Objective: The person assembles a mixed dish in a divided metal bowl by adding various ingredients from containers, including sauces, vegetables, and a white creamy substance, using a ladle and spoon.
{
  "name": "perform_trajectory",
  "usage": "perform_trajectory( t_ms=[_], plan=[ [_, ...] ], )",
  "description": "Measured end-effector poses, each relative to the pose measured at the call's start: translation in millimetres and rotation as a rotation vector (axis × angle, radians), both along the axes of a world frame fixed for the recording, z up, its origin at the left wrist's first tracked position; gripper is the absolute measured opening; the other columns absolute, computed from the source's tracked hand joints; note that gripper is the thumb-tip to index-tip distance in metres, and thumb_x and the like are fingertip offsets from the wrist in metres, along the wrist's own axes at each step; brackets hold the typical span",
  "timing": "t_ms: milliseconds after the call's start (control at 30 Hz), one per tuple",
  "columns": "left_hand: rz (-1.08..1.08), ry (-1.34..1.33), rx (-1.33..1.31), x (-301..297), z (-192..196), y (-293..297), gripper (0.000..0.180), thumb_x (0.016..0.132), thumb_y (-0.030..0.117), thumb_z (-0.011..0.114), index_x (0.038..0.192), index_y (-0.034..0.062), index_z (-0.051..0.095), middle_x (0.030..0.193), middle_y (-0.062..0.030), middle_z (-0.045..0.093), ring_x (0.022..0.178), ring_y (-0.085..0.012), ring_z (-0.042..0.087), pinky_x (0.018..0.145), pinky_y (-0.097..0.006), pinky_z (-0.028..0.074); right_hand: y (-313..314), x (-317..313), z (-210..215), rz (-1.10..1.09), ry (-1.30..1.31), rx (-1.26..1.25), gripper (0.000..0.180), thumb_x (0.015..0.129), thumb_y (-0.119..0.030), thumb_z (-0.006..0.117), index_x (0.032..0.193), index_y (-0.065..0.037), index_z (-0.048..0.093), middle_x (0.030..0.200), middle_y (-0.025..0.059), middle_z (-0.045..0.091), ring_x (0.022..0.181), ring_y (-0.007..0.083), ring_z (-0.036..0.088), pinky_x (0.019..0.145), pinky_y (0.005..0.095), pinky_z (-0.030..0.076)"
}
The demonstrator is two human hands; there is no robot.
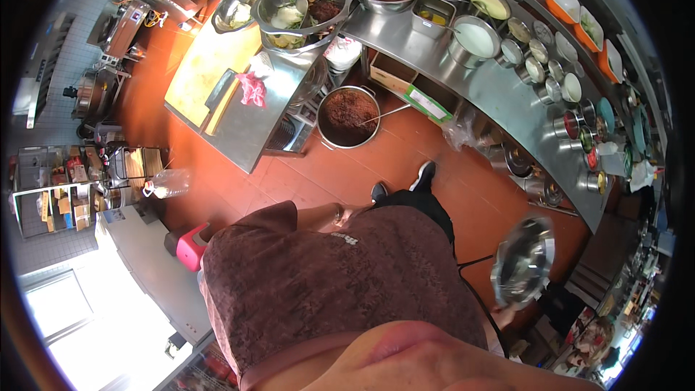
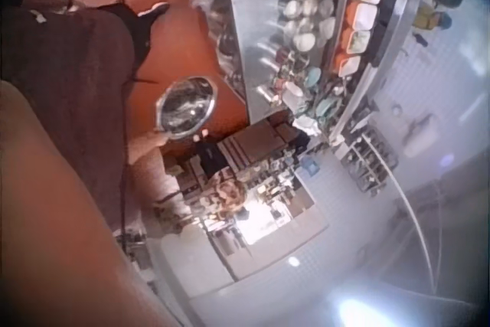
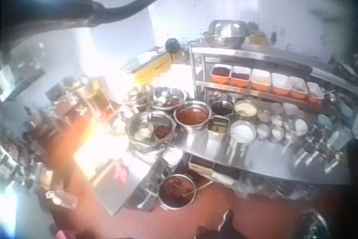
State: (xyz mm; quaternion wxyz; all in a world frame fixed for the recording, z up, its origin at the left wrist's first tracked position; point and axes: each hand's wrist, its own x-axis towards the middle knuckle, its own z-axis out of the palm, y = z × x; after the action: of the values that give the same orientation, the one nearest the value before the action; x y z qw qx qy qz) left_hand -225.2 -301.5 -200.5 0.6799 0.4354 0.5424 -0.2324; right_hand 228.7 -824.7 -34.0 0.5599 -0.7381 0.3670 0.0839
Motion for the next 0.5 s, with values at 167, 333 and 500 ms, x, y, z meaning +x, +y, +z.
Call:
perform_trajectory(
  t_ms=[167, 333, 500],
  plan=[
    [-0.038, -0.015, 0.034, -15, 5, -13, 0.094, 0.098, 0.073, 0.048, 0.159, 0.0035, 0.035, 0.153, -0.0139, 0.052, 0.132, -0.0291, 0.057, 0.103, -0.039, 0.050, -54, -113, -72, 0.002, 0.391, -0.222, 0.052, 0.095, -0.034, 0.067, 0.136, -0.002, 0.058, 0.120, 0.0107, 0.063, 0.107, 0.0275, 0.059, 0.089, 0.0475, 0.048],
    [-0.176, 0.048, 0.001, -44, 8, -42, 0.095, 0.098, 0.073, 0.050, 0.160, 0.0031, 0.034, 0.153, -0.0141, 0.052, 0.132, -0.0289, 0.057, 0.103, -0.038, 0.050, -122, -224, -96, -0.044, 0.344, -0.156, 0.042, 0.094, -0.026, 0.068, 0.128, -0.002, 0.061, 0.099, 0.0091, 0.063, 0.085, 0.0240, 0.060, 0.071, 0.0427, 0.049],
    [-0.311, 0.151, -0.090, -46, -3, -67, 0.095, 0.098, 0.072, 0.051, 0.160, 0.0027, 0.033, 0.153, -0.0143, 0.052, 0.131, -0.0288, 0.058, 0.102, -0.038, 0.051, -151, -207, -120, -0.240, 0.134, -0.096, 0.032, 0.093, -0.019, 0.070, 0.119, -0.001, 0.064, 0.078, 0.0074, 0.064, 0.064, 0.0204, 0.060, 0.053, 0.0379, 0.049]
  ],
)
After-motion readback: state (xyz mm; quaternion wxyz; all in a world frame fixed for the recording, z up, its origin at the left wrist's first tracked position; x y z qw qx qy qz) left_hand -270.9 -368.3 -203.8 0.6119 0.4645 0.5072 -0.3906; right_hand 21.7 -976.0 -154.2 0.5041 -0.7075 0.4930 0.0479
